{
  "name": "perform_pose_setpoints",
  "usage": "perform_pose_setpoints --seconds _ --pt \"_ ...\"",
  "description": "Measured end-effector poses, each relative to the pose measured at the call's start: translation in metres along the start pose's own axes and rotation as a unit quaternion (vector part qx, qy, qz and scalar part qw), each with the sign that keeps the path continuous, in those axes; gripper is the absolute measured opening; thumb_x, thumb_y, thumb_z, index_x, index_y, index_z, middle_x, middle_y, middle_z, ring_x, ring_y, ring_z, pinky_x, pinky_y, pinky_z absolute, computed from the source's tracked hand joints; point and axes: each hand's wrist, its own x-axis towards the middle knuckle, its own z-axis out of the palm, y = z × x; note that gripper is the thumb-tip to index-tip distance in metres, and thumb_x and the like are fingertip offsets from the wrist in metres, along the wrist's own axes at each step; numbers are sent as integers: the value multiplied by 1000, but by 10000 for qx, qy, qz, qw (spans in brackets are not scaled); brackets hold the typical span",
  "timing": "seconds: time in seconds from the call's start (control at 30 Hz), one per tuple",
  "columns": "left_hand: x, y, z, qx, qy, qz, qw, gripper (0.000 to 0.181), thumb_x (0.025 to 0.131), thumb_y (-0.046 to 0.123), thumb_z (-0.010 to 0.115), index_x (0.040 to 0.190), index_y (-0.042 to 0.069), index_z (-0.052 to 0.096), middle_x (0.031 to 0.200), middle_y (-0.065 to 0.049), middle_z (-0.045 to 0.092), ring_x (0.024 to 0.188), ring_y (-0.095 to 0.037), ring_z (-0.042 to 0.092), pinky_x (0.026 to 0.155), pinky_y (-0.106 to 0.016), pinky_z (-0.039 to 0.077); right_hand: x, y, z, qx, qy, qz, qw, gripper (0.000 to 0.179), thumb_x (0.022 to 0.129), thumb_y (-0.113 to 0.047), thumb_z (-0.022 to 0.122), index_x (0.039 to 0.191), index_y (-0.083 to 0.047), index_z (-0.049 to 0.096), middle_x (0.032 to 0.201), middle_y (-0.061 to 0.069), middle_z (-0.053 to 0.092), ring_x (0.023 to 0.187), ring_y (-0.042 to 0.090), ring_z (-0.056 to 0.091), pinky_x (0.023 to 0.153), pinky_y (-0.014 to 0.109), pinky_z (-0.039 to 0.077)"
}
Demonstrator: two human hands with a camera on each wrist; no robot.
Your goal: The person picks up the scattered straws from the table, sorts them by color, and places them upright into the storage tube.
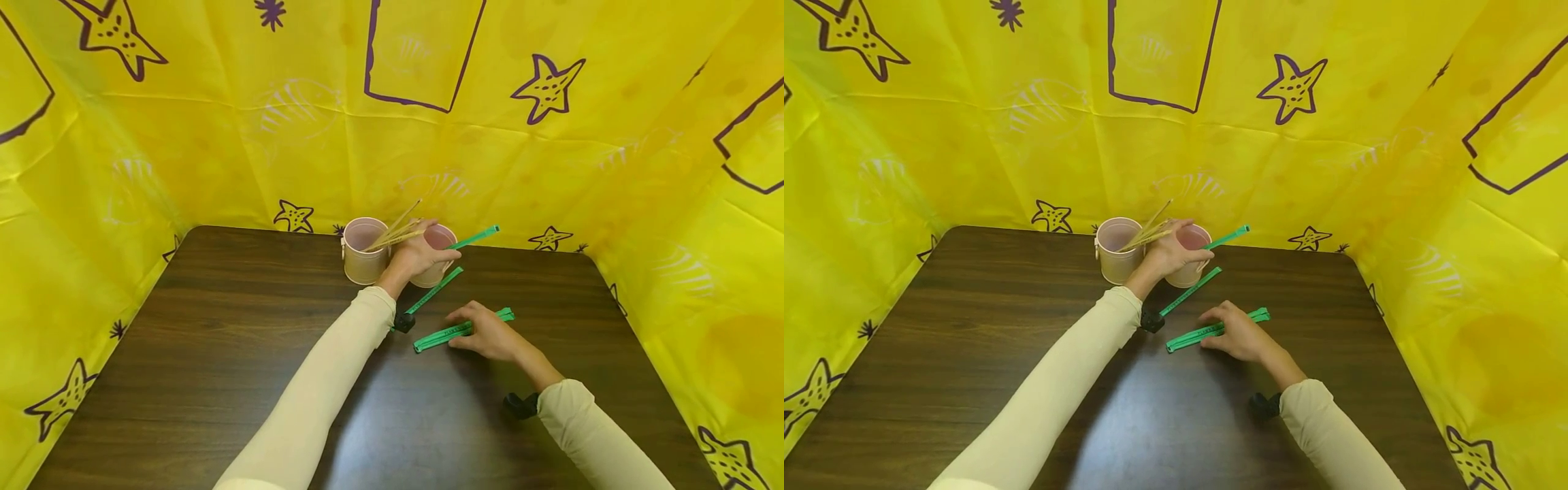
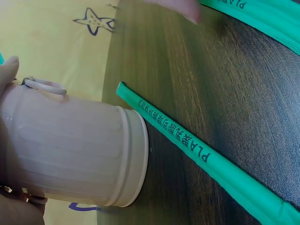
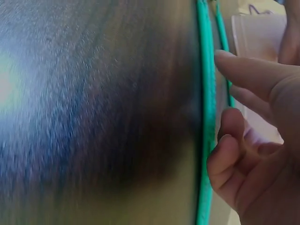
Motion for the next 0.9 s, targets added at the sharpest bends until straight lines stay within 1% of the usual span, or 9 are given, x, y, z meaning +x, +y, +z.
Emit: perform_pose_setpoints --seconds 0.17,0.27,0.37,0.43,0.6,0.67,0.8,0.9 --pt "0 1 1 -216 -54 -50 9997 92 77 59 83 154 31 43 162 -6 35 143 -31 45 113 -50 45 6 0 8 -113 -162 34 9998 38 88 -23 82 122 -11 71 109 9 60 97 19 56 84 31 49" --pt "-1 1 1 -297 -115 -141 9994 91 77 61 82 154 33 42 167 -5 29 148 -33 39 117 -53 41 9 -1 9 -156 -121 -14 9998 32 88 -22 81 116 -13 72 107 8 60 97 19 57 84 30 50" --pt "0 1 1 -352 -120 -152 9992 91 77 62 82 154 33 42 168 -5 28 151 -34 36 118 -54 40 11 -1 10 -184 -29 -101 9998 23 87 -21 82 108 -15 73 105 6 61 97 18 58 84 30 50" --pt "0 1 1 -382 -104 -115 9991 92 77 62 82 154 32 42 167 -6 29 150 -35 37 117 -54 41 12 -1 10 -194 -16 -134 9997 18 87 -21 82 103 -17 72 104 5 61 95 17 58 82 29 50" --pt "0 0 2 -320 -61 -39 9995 93 76 61 83 154 30 43 164 -8 33 142 -33 46 112 -50 47 12 0 11 -210 -29 -249 9995 13 88 -20 81 95 -19 71 101 4 62 89 16 56 77 26 47" --pt "1 -1 2 -281 -20 8 9996 92 77 59 84 154 29 43 161 -7 36 140 -32 48 111 -48 48 13 -1 11 -189 -24 -322 9993 13 87 -19 81 93 -18 70 99 4 62 89 17 58 77 26 47" --pt "0 -1 1 -241 -6 8 9997 91 77 57 84 154 29 44 158 -7 39 141 -32 46 112 -48 47 12 -3 8 -208 4 -457 9987 15 88 -17 81 94 -16 67 98 2 63 93 19 63 82 30 52" --pt "1 0 0 -245 -93 -111 9996 92 77 60 83 154 31 42 164 -7 34 146 -34 41 115 -51 43 12 -4 4 -156 80 -493 9986 17 88 -16 81 94 -16 65 98 0 64 97 19 65 87 35 54"
